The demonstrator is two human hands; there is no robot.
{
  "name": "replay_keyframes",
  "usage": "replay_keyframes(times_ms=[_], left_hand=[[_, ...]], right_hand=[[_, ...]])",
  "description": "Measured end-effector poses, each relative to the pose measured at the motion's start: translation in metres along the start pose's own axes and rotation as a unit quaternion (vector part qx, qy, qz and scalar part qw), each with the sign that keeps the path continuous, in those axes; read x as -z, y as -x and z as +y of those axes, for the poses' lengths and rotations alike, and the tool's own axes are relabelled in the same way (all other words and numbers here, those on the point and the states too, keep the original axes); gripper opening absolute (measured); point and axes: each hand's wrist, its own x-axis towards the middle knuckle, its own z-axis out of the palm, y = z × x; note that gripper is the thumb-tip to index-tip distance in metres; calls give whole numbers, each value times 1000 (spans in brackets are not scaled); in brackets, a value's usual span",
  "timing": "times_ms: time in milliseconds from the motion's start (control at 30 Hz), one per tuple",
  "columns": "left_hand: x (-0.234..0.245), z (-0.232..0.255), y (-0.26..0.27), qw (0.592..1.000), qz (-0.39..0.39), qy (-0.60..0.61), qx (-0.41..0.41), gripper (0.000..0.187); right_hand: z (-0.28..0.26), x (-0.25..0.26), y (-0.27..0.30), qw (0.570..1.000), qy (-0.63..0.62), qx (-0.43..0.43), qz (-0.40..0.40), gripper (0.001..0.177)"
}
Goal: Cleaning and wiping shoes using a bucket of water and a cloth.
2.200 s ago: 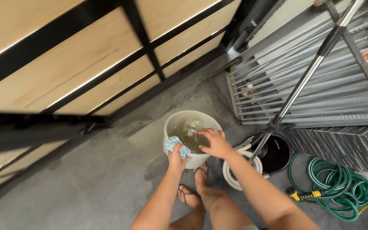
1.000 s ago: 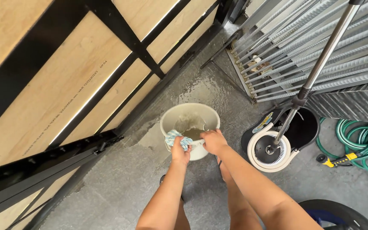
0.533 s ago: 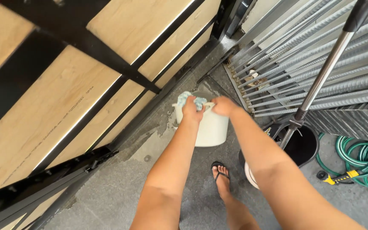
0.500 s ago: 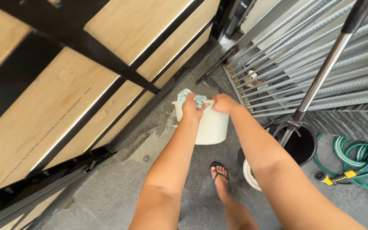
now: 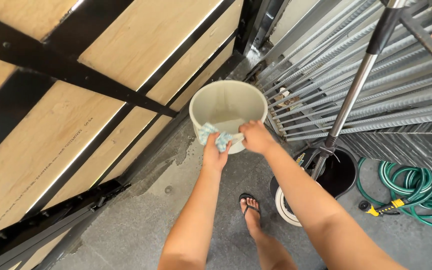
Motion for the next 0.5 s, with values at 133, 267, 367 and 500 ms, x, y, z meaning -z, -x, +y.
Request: replay_keyframes(times_ms=[133,267,367,500], left_hand=[[43,0,35,999,-29,10,-9,30],[95,-3,60,1000,-8,1,12,28],[127,-10,72,1000,5,-14,27,25],[125,-14,82,997,44,-33,49,23]], right_hand=[[-29,-12,34,999,-14,30,17,25],[-59,-28,66,997,-33,44,-50,36],[-64,-58,86,995,-60,41,-72,42],[-51,-87,99,990,-121,25,-74,53]])
